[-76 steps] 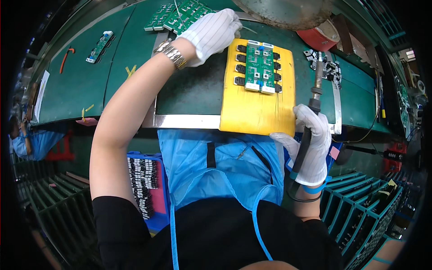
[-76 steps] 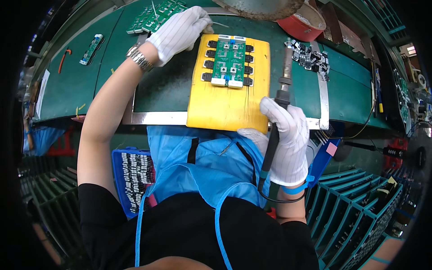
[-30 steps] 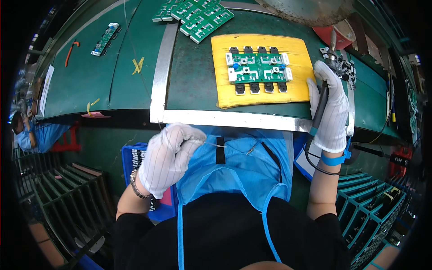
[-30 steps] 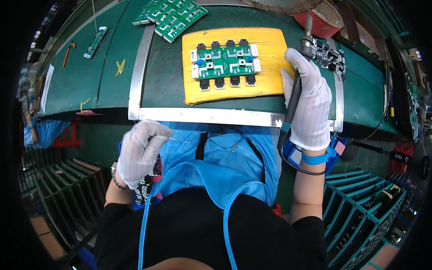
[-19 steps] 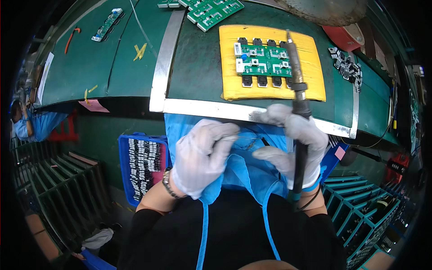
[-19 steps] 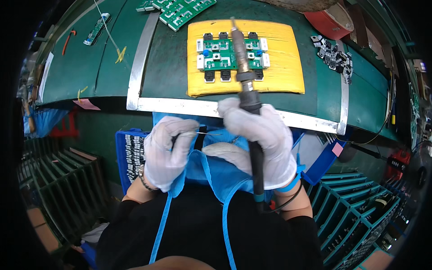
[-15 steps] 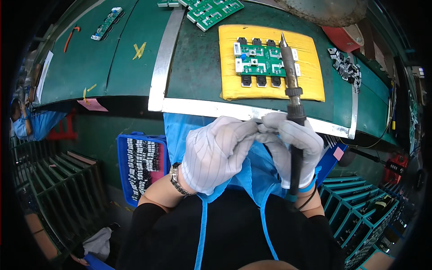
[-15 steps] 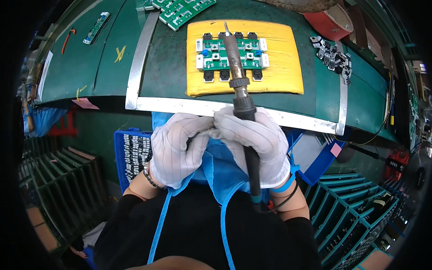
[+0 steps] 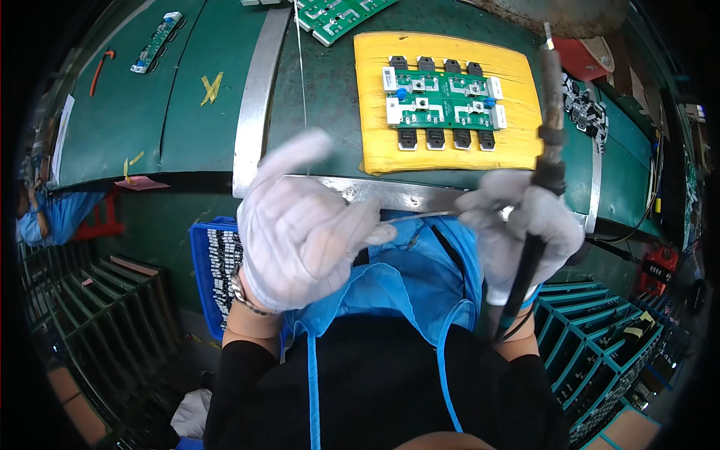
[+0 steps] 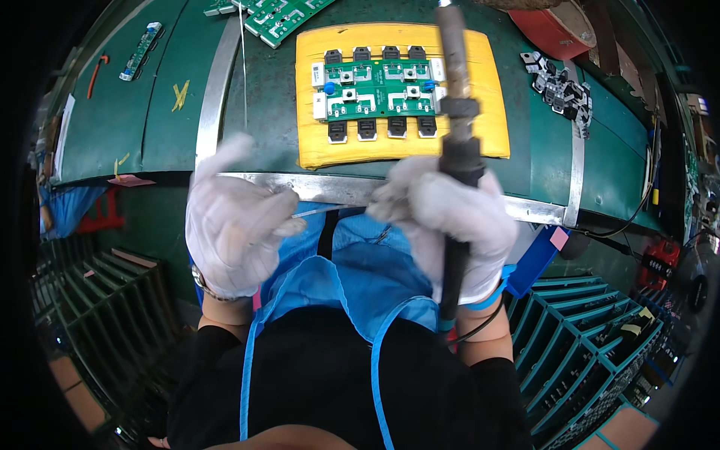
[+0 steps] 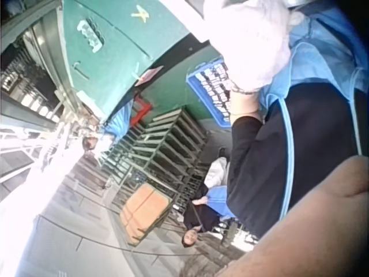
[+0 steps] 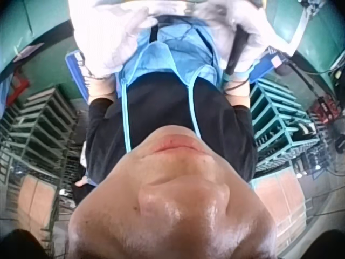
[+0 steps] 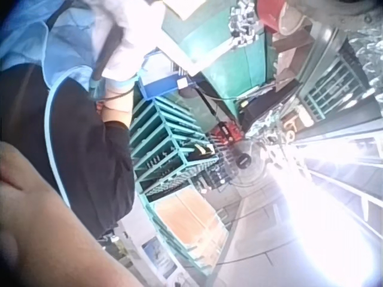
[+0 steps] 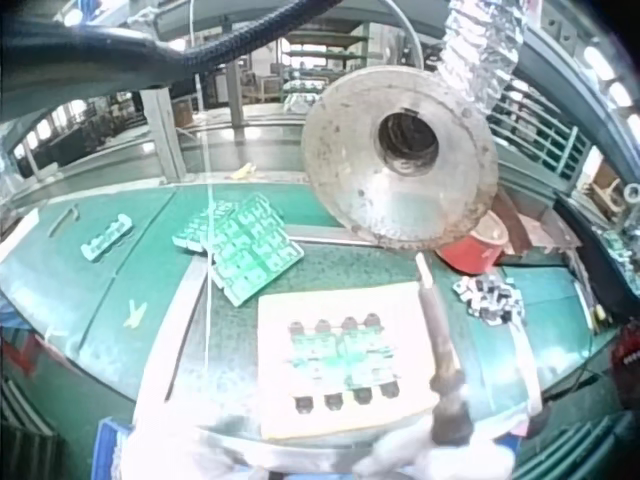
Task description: The person solders electronic components onto printed circuit boards with a soldering iron and solder wire.
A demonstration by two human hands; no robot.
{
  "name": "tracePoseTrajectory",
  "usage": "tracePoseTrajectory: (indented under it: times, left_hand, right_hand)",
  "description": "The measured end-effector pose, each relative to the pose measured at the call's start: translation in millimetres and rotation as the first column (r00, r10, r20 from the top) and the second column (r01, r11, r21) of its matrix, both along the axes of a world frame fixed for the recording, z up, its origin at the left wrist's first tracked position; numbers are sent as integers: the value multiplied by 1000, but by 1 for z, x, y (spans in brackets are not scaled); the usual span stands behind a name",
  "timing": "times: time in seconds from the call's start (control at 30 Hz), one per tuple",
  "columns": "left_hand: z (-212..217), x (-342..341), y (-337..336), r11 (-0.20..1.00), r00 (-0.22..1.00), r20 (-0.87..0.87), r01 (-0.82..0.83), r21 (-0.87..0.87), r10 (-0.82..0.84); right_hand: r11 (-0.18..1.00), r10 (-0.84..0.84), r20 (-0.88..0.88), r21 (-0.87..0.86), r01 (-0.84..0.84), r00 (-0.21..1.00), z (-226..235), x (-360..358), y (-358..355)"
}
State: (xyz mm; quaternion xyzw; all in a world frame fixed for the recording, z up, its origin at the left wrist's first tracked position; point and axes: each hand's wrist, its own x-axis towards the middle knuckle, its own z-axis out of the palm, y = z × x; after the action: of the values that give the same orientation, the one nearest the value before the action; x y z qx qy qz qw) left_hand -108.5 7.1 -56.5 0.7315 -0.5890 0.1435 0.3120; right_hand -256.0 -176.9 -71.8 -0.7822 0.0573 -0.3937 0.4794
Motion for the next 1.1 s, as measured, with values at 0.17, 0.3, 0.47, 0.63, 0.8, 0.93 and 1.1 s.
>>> tracePoseTrajectory:
  times: [0.17, 0.3, 0.47, 0.63, 0.8, 0.93, 1.1]
  left_hand:
    - [-7, 5, -12, 999, 997, -76, 16, -31, -19]
    - [-15, 7, -19, 990, 987, -74, 140, -13, -140]
    - [-21, 5, -26, 990, 991, -3, 135, 44, -135]
    - [-22, 2, -33, 990, 993, 35, 108, 95, -111]
    - [-21, 1, -35, 986, 994, 30, 103, 134, -108]
    - [-25, 2, -35, 988, 992, 29, 119, 97, -123]
    - [-24, 3, -34, 985, 992, 15, 124, 119, -126]
  right_hand:
    - [958, -148, -51, -256, 130, 988, 7, 12, -30]
    - [913, -340, 77, -211, 349, 937, -8, 13, -40]
    - [859, -168, -93, -502, 100, 981, -2, 20, -47]
    - [864, -200, -193, -498, 80, 961, 0, 27, -39]
    - [885, -190, -151, -453, 103, 970, -5, 27, -43]
    - [894, -199, -164, -434, 111, 966, -7, 26, -43]
    - [875, -250, -275, -475, 95, 928, 5, 25, -40]
